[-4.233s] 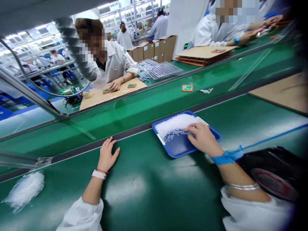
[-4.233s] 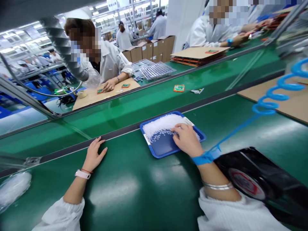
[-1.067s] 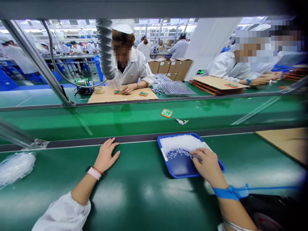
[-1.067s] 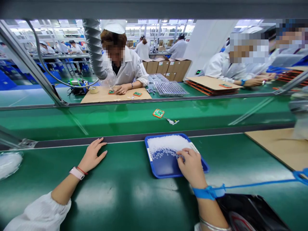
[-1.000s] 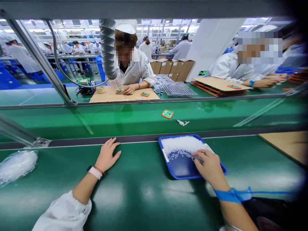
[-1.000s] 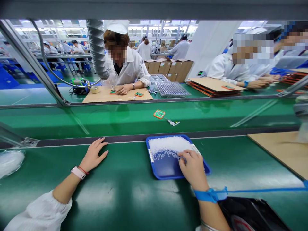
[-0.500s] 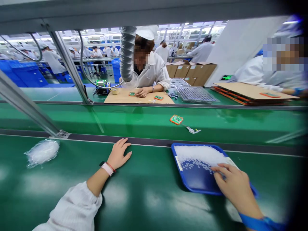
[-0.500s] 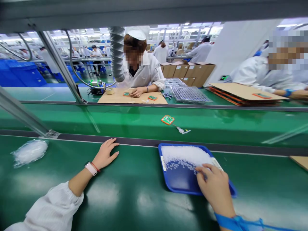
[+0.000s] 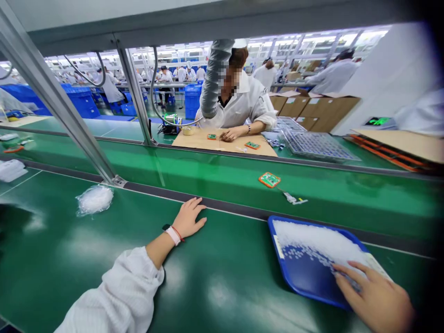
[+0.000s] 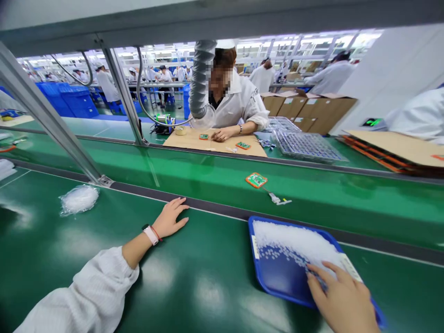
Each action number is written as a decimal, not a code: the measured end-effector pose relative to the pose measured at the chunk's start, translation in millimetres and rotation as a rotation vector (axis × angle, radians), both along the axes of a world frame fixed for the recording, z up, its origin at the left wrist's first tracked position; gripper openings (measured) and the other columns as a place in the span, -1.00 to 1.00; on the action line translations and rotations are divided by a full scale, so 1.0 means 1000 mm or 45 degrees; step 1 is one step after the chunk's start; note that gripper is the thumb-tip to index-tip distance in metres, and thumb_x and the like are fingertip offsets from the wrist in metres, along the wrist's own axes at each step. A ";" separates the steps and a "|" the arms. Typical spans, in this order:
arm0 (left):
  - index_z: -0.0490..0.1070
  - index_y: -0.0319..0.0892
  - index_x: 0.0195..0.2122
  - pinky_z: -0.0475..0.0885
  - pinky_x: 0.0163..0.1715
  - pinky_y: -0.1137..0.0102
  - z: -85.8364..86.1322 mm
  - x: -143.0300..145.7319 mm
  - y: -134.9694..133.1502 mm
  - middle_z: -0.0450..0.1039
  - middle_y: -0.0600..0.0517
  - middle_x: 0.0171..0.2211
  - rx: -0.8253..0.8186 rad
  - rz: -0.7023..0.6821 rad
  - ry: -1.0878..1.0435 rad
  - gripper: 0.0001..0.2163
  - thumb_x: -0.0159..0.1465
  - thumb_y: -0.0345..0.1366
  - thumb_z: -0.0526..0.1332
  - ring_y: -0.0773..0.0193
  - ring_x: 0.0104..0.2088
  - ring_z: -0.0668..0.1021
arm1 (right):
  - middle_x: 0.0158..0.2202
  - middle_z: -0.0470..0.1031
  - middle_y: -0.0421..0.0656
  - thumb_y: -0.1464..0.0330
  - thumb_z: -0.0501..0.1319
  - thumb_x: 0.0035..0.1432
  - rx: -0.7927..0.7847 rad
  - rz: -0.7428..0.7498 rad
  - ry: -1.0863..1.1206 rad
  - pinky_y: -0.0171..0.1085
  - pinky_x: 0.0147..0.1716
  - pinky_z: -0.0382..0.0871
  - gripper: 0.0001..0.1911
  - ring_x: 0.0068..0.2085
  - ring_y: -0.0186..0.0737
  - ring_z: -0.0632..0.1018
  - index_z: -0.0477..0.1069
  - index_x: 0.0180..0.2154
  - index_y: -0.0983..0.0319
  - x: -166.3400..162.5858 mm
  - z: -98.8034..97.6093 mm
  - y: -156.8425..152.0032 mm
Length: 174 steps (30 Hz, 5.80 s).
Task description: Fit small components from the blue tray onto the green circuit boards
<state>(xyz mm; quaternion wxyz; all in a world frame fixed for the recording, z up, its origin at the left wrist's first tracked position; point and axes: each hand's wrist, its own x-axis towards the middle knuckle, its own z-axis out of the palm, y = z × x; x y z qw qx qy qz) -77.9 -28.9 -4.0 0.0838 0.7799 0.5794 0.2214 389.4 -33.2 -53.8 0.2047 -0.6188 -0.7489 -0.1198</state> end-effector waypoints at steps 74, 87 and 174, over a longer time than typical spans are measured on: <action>0.45 -0.13 -0.29 0.37 -0.12 0.26 0.017 0.070 -0.035 0.49 0.00 -0.28 -0.036 -0.479 -0.404 -0.81 0.28 -0.21 0.07 0.20 -0.19 0.48 | -0.12 0.29 -0.06 0.46 0.06 0.13 -0.250 0.570 0.894 -0.13 -0.02 0.24 -0.88 -0.04 -0.18 0.35 0.27 -0.45 0.21 -0.180 0.080 -0.044; 0.49 -0.16 -0.40 0.41 -0.17 0.30 0.012 0.071 -0.029 0.54 0.03 -0.34 -0.186 -0.385 -0.558 -0.91 0.16 -0.33 0.20 0.24 -0.25 0.52 | -0.17 0.31 -0.06 0.43 0.06 0.15 -0.415 0.639 1.021 -0.10 -0.07 0.27 -0.90 -0.07 -0.17 0.35 0.26 -0.42 0.21 -0.223 0.046 -0.035; 0.25 -0.08 0.09 0.23 0.04 0.13 0.022 0.048 -0.036 0.37 -0.09 0.03 -0.231 -0.675 -0.122 -0.34 -0.04 -0.03 0.36 -0.02 0.04 0.37 | -0.33 0.36 -0.13 0.37 0.11 0.12 -0.227 0.507 1.253 -0.21 -0.23 0.31 -0.88 -0.24 -0.23 0.42 0.32 -0.45 0.21 -0.210 0.071 -0.039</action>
